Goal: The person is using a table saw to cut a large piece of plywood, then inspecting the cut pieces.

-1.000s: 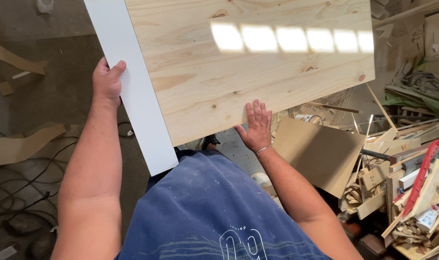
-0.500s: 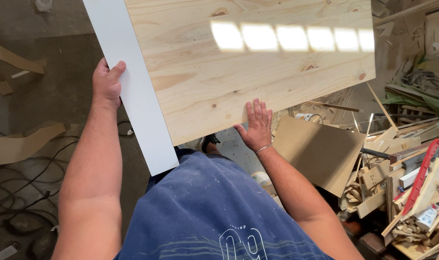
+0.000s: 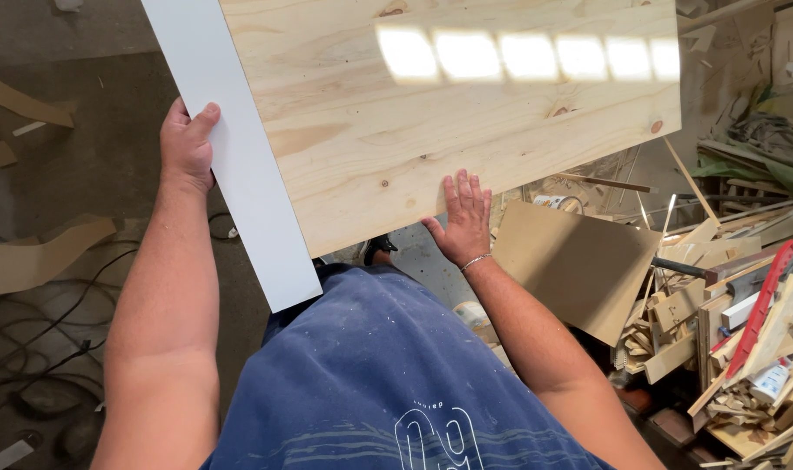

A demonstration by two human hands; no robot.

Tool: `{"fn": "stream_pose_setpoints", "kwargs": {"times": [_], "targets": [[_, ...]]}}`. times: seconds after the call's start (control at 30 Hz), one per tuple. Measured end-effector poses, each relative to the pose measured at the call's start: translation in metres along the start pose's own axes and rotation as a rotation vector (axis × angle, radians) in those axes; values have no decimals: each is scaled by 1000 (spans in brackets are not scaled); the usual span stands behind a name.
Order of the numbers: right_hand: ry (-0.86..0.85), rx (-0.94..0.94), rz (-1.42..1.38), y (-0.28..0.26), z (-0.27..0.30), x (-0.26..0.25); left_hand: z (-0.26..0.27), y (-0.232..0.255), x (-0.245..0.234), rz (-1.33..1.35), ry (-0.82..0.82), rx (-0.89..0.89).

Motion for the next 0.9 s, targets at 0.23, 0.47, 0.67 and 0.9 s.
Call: {"fn": "stream_pose_setpoints", "kwargs": {"times": [0.23, 0.47, 0.67, 0.9], "targets": [[5, 5, -11, -1, 0, -1, 4, 9, 4, -43, -9, 4], [8, 9, -6, 0, 1, -1, 4, 10, 6, -34, 4, 10], [12, -3, -9, 0, 0, 1, 4, 11, 5, -37, 13, 23], [11, 8, -7, 0, 1, 1, 5, 10, 5, -37, 11, 31]]}}
Point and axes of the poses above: each hand's wrist, its own z-axis away from the middle knuckle, its own x-axis out of the palm, y = z × x, the point moved 2 cm from there along -z, towards the middle knuckle, and after that the axes turned 14 degrees about -y, right-handed, at the moved point
